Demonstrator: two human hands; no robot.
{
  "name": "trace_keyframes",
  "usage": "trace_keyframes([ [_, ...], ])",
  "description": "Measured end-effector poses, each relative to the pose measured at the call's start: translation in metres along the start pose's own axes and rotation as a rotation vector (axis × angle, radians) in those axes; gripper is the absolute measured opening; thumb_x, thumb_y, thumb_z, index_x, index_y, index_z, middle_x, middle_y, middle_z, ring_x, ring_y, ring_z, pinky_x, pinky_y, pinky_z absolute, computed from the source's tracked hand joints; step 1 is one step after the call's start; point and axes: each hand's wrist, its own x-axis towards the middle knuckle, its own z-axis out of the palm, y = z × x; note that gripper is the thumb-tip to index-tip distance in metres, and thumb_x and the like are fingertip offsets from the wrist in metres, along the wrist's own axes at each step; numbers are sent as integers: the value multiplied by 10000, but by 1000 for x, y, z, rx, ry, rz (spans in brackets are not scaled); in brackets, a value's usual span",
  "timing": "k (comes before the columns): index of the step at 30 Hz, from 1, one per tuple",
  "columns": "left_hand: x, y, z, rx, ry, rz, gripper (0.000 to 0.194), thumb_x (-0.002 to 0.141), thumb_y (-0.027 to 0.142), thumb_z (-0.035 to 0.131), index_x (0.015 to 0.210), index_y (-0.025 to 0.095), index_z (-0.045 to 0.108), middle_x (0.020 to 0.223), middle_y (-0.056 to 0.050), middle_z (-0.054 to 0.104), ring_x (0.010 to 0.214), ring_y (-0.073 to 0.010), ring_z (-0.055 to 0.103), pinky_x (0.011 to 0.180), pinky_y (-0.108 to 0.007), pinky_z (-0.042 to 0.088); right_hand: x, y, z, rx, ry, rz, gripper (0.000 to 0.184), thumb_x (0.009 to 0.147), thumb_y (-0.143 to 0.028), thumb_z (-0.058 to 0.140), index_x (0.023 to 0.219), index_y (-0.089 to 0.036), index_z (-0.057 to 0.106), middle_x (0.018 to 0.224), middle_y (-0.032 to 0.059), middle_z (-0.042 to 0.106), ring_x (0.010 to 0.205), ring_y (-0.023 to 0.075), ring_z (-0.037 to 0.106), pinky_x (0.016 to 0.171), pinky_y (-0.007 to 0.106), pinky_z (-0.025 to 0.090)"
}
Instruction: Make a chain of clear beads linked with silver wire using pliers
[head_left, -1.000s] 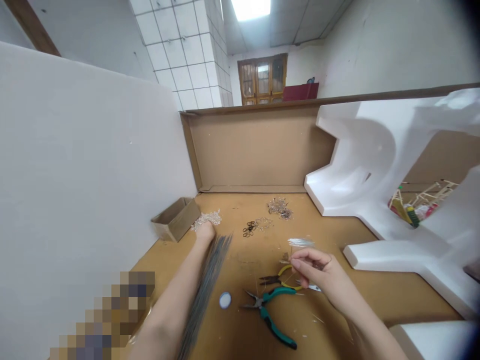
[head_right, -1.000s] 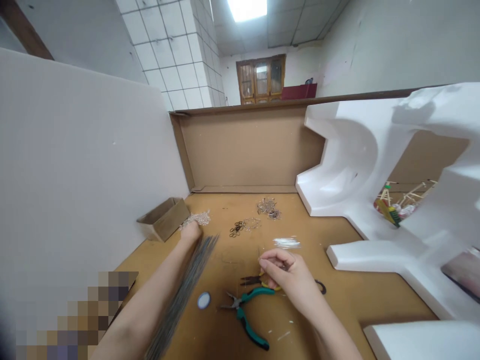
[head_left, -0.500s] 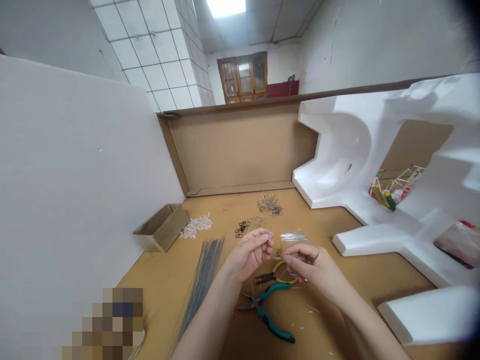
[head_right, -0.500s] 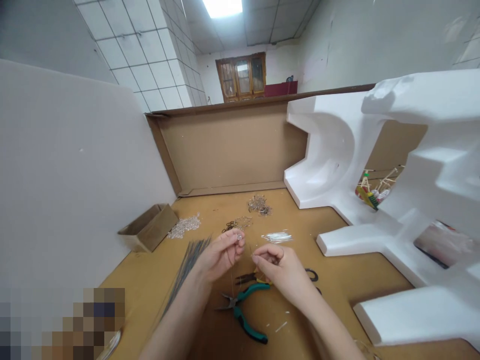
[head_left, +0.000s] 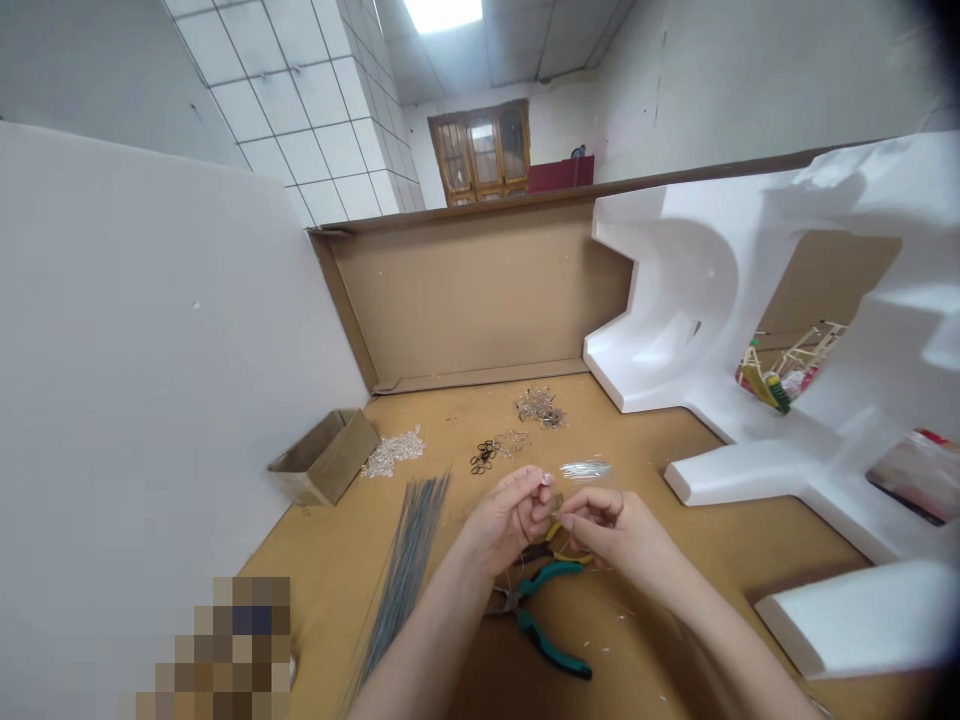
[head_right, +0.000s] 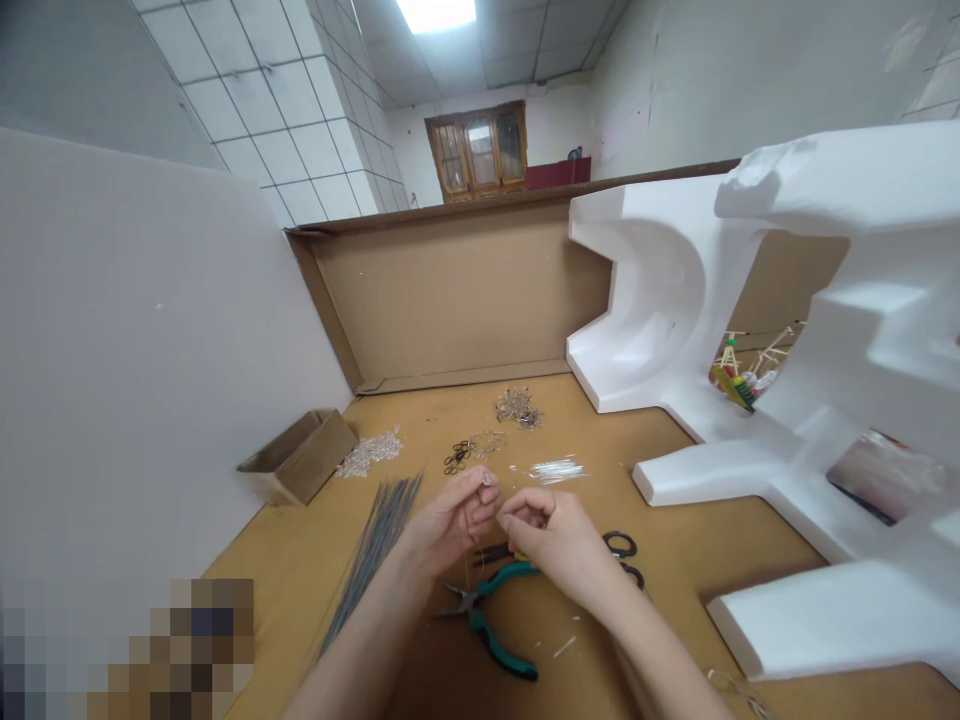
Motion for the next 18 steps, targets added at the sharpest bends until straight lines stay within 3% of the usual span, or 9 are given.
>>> trace_keyframes([
  [18, 0, -6, 4, -35, 31, -34, 256, 741, 350, 625, 732, 110, 535, 609, 39, 428, 434, -2, 314, 385, -124, 223, 1, 2, 1, -4, -4, 1, 167, 728, -339, 573, 690, -179, 605, 515, -30, 526, 467, 91, 488, 432, 201, 386],
])
